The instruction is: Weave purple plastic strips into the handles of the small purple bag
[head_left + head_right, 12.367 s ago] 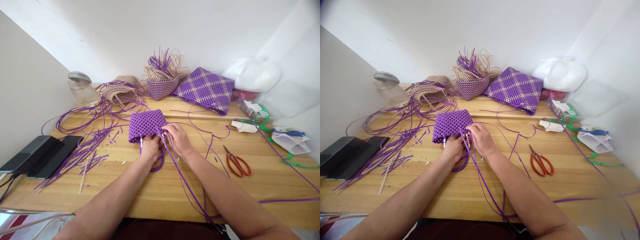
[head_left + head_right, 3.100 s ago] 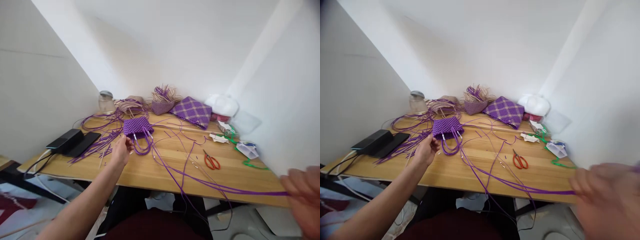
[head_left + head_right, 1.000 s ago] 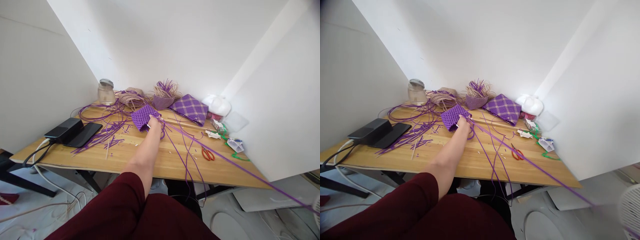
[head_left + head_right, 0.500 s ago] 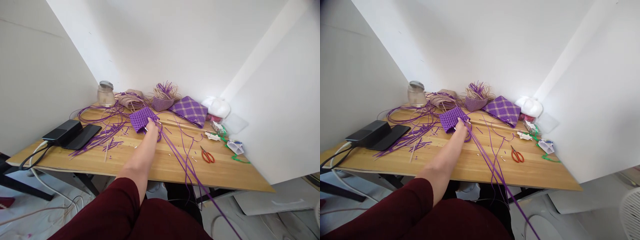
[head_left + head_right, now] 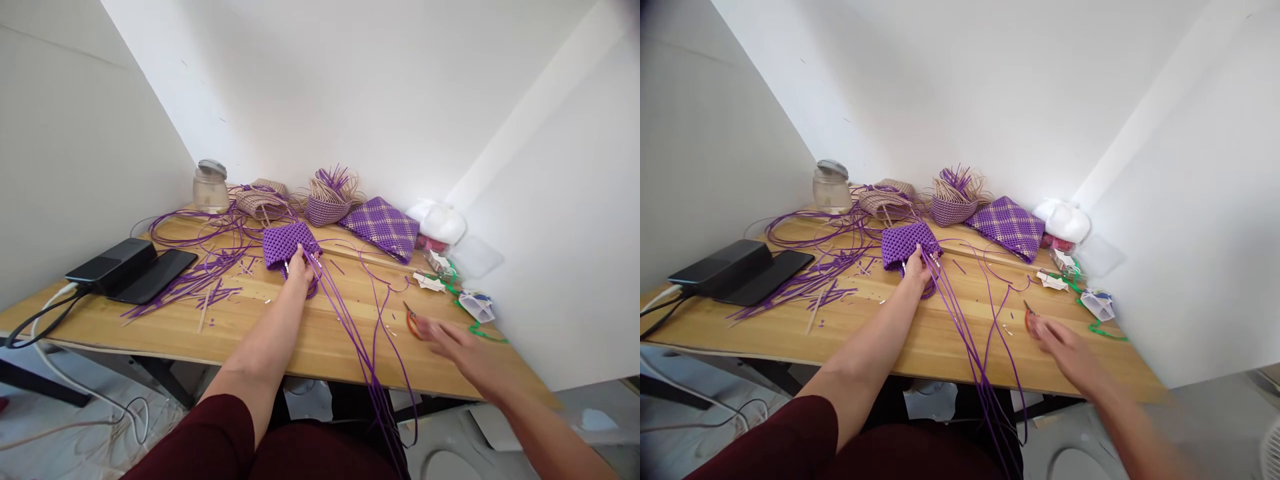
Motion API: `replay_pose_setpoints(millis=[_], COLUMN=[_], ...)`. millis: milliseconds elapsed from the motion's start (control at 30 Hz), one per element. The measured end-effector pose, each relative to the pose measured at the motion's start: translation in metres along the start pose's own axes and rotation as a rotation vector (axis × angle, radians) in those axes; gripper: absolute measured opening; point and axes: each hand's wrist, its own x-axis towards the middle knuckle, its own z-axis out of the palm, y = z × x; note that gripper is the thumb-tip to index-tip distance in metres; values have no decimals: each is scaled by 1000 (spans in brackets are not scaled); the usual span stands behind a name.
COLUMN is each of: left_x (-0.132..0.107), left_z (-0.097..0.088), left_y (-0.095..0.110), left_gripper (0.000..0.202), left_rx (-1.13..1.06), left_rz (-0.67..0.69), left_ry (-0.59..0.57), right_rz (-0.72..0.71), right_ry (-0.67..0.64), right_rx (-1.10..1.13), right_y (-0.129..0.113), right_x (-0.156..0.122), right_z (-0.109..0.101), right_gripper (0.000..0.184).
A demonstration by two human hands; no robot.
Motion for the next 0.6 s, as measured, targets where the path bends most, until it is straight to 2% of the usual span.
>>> replay_pose_setpoints(millis=[100,133,167,233,333,467,600], left_x=[2,3,3,3,2,5,6], left_z=[-1,-1,-1,-1,-1,-2,-2], left_y=[1,1,0,-1,-4,-7,-8], left_gripper=[19,16,14,11,10,15,17], left_rx=[-26,-33,-39,-46,-47,-26,-12], left_rz=[28,41,54,74,88,58,23], left_ry=[-15,-14,-12,-10,-22,-49,-46], right_rz=[86,140,114,49,2,57,73], right_ry=[-40,-110,-164,-220,-284,-321,-241], right_rx=[223,270,309,339,313,180,86], right_y=[-63,-82,-101,-133,-169,-185,-172], right_x=[77,97,113,134,148,153,153], right_z=[44,59,72,95,125,162,185], right_gripper=[30,30,33,29,18,15,19])
